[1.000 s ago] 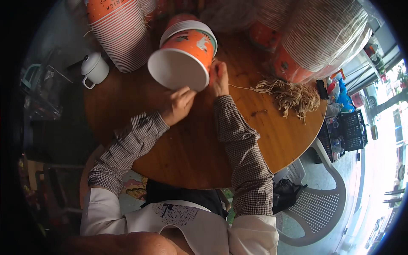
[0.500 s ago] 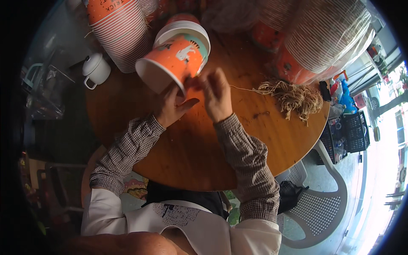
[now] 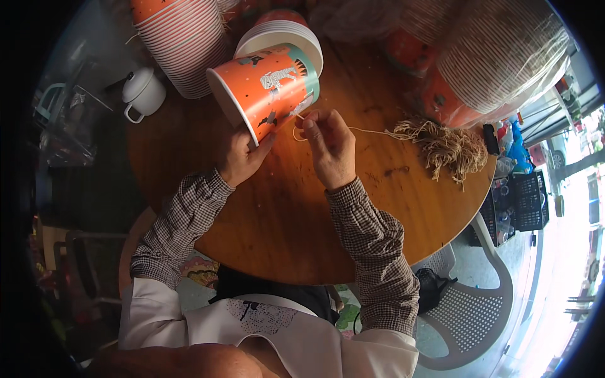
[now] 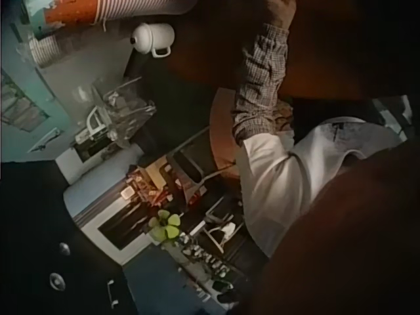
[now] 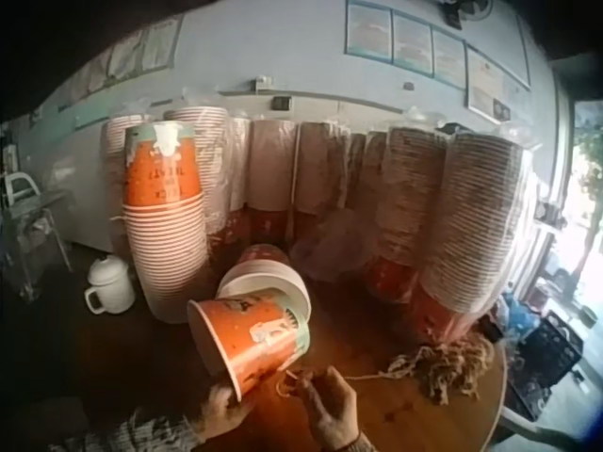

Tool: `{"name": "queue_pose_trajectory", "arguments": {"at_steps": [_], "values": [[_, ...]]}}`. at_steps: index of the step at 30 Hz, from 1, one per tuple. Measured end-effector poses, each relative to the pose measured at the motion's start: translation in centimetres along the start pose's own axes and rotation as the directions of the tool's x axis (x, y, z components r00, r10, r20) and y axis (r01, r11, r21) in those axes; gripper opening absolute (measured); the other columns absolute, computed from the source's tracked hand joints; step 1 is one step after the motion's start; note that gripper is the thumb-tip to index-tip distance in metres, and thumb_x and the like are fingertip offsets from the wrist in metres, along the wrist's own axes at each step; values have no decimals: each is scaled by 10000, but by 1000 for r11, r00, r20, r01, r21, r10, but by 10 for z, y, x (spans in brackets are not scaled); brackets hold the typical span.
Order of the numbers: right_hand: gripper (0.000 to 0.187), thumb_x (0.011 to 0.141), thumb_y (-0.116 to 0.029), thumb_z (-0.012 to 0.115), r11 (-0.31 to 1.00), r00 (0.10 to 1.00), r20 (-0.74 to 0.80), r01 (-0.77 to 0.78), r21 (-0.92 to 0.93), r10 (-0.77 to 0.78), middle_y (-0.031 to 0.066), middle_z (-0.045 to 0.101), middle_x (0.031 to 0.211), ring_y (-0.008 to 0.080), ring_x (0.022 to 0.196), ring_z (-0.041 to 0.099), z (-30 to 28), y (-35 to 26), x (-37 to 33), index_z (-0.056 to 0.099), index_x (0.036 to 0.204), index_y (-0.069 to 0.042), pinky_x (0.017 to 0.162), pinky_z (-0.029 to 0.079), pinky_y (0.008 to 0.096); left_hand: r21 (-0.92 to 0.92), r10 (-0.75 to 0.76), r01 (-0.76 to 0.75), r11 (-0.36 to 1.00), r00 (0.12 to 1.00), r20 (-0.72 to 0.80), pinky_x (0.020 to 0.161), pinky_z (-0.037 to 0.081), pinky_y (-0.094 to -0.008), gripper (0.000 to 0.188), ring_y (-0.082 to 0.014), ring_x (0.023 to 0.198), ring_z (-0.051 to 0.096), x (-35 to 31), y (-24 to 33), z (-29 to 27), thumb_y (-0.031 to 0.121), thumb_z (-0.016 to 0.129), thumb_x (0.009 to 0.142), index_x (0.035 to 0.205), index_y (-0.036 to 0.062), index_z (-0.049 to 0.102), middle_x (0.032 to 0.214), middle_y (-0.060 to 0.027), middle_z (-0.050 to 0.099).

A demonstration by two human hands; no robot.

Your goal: The person is attaching string handles to paper buckets at a wooden table.

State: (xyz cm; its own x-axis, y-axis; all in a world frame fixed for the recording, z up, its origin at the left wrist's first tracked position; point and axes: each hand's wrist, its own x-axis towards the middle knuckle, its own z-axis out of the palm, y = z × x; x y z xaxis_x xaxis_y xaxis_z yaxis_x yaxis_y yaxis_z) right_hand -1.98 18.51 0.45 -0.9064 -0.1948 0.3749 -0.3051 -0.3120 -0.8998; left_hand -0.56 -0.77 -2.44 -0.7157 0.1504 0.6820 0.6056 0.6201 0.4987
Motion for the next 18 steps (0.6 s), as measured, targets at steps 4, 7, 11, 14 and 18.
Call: {"name": "queue_pose_trajectory", "arguments": {"at_steps": [4, 7, 11, 14, 18], "values": [[75, 947, -59, 569, 999, 999, 16, -31, -22, 31, 37, 604, 974, 96, 877, 576, 8, 0, -5, 545, 977, 5, 801, 491, 244, 13, 51, -53, 999, 993, 109, 683, 508, -319, 255, -249, 775, 646, 8, -3, -3, 135, 677, 843, 1046, -4, 612, 942, -132, 655], [79, 944, -55, 573, 998, 1000, 8, -9, -67, 10, 37, 605, 967, 92, 870, 570, 7, 5, -6, 545, 984, 7, 796, 485, 237, -106, -99, 135, 985, 951, 292, 703, 504, -298, 252, -203, 800, 644, 10, -3, -8, 113, 647, 863, 1073, -17, 596, 944, -128, 648], [80, 954, -66, 561, 1000, 999, -46, 9, -15, -10, 41, 605, 958, 100, 876, 578, 9, 3, -6, 537, 992, 1, 809, 484, 249, -462, -147, 172, 870, 985, 88, 735, 505, -273, 245, -143, 837, 631, 11, 19, -10, 66, 592, 889, 1111, -37, 577, 964, -107, 654], [90, 974, -91, 527, 996, 999, -50, 25, 89, -20, 104, 625, 1038, 169, 946, 622, 14, -4, -8, 526, 1001, -5, 869, 497, 313, -577, -207, 235, 782, 971, 116, 759, 507, -254, 250, -114, 865, 627, 9, 23, -10, 44, 565, 916, 1153, -36, 578, 975, -75, 670], [26, 970, -36, 486, 990, 991, 54, 120, 68, -124, 58, 583, 919, 142, 878, 577, 32, -8, -22, 486, 996, -31, 857, 450, 273, -464, -157, 212, 860, 976, 154, 781, 507, -239, 256, -100, 884, 616, 9, 17, -14, 46, 550, 942, 1185, -32, 579, 974, -50, 671]]}}
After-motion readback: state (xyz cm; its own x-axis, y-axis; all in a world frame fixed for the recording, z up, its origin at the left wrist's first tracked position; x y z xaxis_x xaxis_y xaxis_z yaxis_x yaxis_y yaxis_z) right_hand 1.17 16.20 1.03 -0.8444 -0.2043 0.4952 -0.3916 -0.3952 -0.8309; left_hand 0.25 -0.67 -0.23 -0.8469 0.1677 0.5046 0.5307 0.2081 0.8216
